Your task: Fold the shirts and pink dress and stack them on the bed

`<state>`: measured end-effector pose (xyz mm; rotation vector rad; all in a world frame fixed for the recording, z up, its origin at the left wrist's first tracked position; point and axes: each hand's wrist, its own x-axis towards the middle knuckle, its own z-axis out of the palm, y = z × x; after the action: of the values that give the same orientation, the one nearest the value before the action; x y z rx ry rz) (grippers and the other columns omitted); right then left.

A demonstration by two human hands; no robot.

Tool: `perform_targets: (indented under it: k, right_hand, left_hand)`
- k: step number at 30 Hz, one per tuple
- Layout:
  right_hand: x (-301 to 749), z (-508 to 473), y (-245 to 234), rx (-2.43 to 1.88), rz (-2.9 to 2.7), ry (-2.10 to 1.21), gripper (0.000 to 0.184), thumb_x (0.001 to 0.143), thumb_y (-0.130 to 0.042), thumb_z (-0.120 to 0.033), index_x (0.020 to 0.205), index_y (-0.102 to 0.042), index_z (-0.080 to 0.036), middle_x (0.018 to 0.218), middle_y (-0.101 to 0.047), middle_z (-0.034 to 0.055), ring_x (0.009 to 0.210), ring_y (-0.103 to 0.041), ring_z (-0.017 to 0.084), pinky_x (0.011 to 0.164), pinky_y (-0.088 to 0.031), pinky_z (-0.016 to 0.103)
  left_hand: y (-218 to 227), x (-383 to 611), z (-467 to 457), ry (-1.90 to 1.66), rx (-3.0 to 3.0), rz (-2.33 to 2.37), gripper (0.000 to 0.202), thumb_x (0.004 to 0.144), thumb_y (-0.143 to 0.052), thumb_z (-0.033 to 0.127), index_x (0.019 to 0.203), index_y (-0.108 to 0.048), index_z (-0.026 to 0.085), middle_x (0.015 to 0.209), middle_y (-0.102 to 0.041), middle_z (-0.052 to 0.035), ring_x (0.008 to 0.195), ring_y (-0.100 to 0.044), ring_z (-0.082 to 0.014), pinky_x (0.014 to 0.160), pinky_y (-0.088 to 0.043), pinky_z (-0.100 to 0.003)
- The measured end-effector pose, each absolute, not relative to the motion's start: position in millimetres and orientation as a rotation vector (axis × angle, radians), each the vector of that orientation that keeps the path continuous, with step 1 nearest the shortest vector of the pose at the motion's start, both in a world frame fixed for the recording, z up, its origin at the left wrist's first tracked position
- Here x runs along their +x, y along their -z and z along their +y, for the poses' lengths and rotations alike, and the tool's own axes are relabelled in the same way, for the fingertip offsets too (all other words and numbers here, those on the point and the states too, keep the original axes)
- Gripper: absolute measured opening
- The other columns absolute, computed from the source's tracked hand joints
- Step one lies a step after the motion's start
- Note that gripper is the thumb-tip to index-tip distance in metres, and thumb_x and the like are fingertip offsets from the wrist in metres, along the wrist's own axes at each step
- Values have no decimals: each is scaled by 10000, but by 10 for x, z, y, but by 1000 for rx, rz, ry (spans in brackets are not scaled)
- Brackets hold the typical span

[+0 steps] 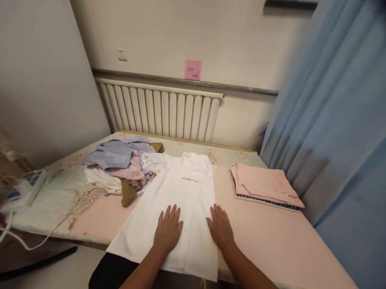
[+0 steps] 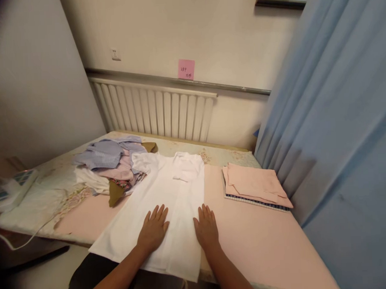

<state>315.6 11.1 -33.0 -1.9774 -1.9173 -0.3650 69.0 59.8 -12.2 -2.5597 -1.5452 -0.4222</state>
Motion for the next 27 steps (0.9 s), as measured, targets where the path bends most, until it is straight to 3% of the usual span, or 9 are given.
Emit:
perform_targets:
  k: [27]
  right_hand:
    - [3072, -195, 123, -1790, -2129, 260, 434, 955, -407, -347, 1337, -493, -160, 1439, -430, 98, 1366, -329, 269, 1121, -222, 482]
  left_hand:
    - [70, 727, 568, 383, -2601, -1615, 529, 916, -331, 373, 1420, -381, 222, 1504, -349, -53, 1407, -246, -264, 1124, -207, -509]
